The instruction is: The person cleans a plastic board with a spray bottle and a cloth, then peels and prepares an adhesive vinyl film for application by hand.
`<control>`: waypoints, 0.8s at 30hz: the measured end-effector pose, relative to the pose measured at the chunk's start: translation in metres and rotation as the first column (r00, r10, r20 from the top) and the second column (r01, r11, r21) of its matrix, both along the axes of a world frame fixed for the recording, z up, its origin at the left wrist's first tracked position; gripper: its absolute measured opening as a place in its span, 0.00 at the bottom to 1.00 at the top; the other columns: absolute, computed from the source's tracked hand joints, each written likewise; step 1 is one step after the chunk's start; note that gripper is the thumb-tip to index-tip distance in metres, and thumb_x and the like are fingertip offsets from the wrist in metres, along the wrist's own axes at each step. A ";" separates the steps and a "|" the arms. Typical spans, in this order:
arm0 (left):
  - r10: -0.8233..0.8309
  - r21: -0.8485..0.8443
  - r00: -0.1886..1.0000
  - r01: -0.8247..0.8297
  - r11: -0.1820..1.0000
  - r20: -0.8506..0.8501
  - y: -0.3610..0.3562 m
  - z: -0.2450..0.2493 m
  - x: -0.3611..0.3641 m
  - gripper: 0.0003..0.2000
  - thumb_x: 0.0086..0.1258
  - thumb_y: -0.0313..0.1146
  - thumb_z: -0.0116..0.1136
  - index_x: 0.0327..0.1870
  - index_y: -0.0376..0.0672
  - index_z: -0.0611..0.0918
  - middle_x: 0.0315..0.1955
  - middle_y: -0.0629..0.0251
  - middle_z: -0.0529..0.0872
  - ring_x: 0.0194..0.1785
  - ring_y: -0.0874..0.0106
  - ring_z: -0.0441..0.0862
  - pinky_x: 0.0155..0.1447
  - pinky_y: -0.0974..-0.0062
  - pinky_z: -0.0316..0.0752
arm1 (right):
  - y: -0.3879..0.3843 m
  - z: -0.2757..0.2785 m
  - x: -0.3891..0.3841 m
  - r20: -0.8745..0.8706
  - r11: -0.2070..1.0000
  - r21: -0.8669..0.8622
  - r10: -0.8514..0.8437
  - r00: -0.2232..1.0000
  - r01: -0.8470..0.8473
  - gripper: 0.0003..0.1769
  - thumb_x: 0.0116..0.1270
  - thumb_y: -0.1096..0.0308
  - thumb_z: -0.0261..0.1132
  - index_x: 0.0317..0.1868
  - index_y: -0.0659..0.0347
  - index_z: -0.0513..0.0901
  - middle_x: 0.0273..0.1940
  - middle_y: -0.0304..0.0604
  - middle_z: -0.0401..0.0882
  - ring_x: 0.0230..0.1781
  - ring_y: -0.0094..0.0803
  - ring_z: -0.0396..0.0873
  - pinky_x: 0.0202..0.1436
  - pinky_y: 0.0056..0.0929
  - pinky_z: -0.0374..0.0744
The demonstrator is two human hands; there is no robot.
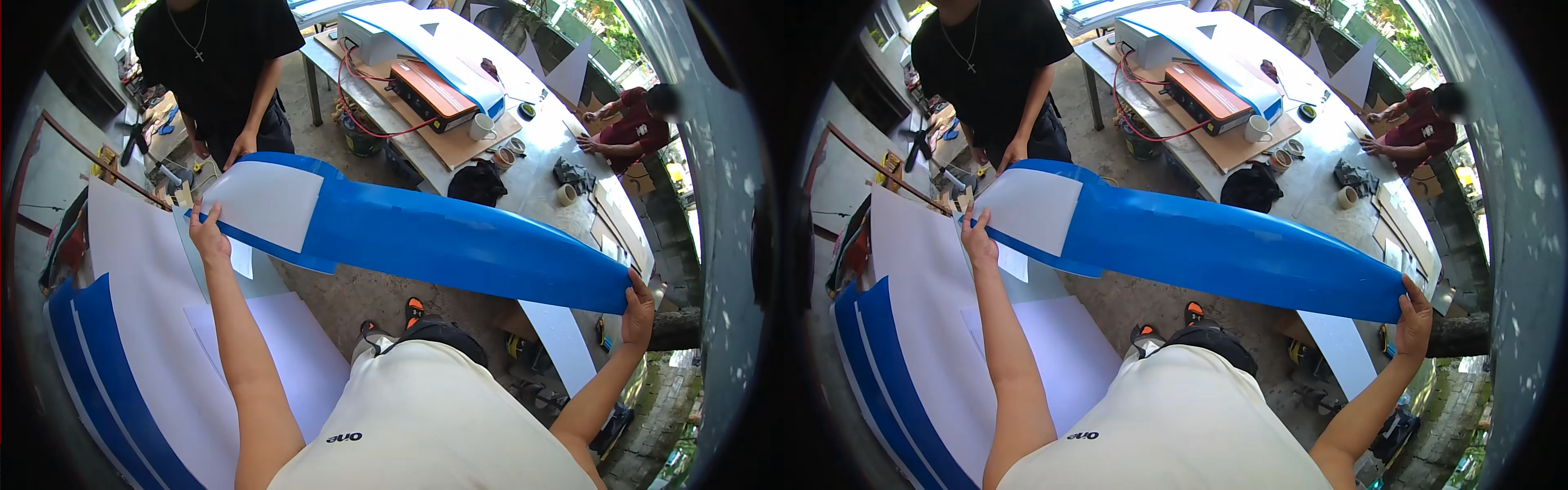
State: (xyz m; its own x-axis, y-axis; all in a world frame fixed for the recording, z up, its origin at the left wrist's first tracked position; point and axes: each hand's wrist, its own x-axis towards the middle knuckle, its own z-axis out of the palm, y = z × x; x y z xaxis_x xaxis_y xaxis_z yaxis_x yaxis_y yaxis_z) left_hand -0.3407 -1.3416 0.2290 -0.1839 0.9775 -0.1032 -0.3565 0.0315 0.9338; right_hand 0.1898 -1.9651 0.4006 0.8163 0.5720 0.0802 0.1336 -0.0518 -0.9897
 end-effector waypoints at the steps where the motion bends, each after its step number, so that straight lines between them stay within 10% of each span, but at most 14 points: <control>1: 0.041 -0.015 0.999 -0.041 0.999 -0.003 0.002 -0.002 -0.005 0.26 0.64 0.15 0.65 0.64 0.39 0.78 0.56 0.50 0.83 0.56 0.57 0.84 0.62 0.60 0.82 | 0.001 -0.005 -0.001 -0.003 1.000 -0.008 -0.010 1.000 0.010 0.22 0.71 0.74 0.68 0.65 0.64 0.81 0.57 0.47 0.85 0.56 0.31 0.81 0.68 0.35 0.74; 24: -0.284 -0.020 0.941 0.293 0.956 0.186 -0.058 -0.059 0.079 0.28 0.71 0.17 0.59 0.72 0.44 0.72 0.57 0.60 0.82 0.55 0.71 0.83 0.58 0.71 0.83 | -0.062 0.015 -0.038 0.036 0.981 -0.071 -0.178 0.983 0.180 0.24 0.70 0.75 0.68 0.66 0.63 0.80 0.59 0.46 0.84 0.57 0.29 0.81 0.68 0.31 0.75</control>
